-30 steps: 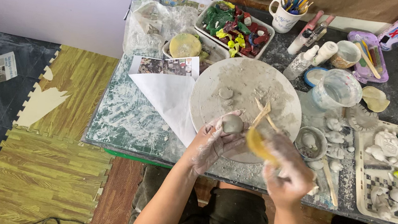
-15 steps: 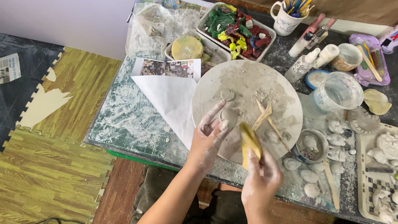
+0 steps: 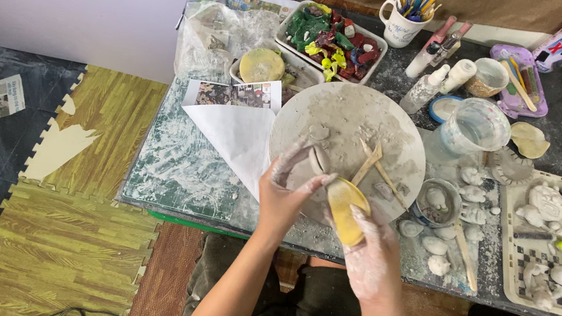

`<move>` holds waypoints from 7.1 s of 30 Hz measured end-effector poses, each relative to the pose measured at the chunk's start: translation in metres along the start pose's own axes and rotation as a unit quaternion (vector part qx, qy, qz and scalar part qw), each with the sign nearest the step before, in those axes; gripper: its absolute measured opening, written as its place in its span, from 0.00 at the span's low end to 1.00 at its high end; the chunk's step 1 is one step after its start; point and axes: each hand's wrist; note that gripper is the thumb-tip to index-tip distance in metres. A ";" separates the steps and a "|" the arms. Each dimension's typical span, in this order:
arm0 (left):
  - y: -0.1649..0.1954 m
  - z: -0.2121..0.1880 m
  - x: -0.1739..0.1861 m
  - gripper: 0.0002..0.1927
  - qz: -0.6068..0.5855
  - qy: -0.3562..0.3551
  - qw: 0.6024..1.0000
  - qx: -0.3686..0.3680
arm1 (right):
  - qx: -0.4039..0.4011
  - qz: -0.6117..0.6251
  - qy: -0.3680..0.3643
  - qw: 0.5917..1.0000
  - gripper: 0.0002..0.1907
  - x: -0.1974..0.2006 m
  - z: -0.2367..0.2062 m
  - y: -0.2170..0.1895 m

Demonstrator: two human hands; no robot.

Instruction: The person shapes a small lump of clay on a rotating pottery wheel using wooden sculpting tools and a yellow sponge. They repeatedly carve, smooth, and refine the clay piece while rotating the wheel and switching between tools.

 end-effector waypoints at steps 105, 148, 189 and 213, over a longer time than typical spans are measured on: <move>-0.007 0.017 0.052 0.06 0.148 0.043 0.987 0.032 | 0.267 -0.520 -0.128 0.801 0.28 0.010 0.077 -0.088; 0.004 0.027 0.074 0.21 0.322 -0.151 0.931 -0.079 | 0.463 -0.638 -0.025 0.615 0.14 0.056 0.035 -0.053; -0.015 0.067 0.023 0.37 0.333 -0.407 0.836 -0.156 | 0.425 -0.572 0.008 0.702 0.22 0.082 0.008 -0.058; -0.006 0.046 0.020 0.34 -0.152 -0.341 0.915 0.151 | 0.388 -0.655 -0.029 0.648 0.19 0.092 0.036 -0.043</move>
Point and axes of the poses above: each hand's wrist, its own z-axis towards the middle knuckle, its own x-axis out of the back of the hand, y = z × x, and after that the axes turned 2 degrees about z, right-handed
